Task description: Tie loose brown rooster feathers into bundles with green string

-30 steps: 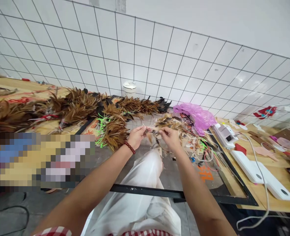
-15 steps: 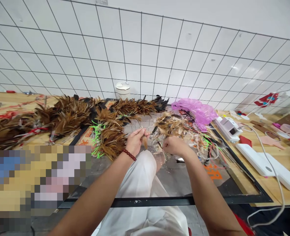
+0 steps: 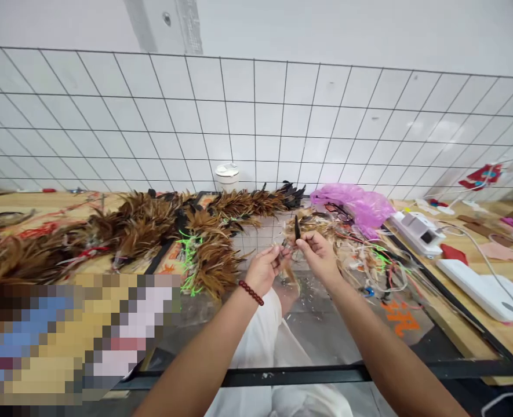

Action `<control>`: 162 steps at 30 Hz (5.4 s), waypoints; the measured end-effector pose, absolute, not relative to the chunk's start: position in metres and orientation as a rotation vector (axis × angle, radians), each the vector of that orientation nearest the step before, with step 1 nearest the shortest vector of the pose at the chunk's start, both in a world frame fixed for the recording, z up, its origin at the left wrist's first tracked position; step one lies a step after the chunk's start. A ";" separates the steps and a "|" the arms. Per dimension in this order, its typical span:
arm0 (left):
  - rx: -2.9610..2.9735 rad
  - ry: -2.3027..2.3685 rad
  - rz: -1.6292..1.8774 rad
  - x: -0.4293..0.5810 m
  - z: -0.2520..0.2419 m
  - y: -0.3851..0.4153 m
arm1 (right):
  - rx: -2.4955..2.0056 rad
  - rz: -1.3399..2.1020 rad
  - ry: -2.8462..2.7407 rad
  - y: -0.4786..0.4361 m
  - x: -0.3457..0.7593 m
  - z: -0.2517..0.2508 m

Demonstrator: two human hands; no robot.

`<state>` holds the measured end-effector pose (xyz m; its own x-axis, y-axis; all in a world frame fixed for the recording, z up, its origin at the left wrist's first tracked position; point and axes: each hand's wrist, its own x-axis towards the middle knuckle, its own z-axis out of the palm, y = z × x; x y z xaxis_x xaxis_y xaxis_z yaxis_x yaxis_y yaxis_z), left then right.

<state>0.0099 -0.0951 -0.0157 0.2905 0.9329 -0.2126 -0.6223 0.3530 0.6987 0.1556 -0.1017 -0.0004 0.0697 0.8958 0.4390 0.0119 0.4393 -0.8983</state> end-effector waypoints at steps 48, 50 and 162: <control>0.552 0.804 1.418 0.008 -0.019 -0.085 | -1.544 0.312 -2.080 -0.098 0.183 0.004; 0.534 0.846 1.478 0.008 -0.021 -0.083 | -1.668 0.246 -2.188 -0.100 0.183 0.005; 0.912 0.657 0.882 0.013 -0.015 -0.105 | -0.963 1.032 -1.485 -0.109 0.176 -0.015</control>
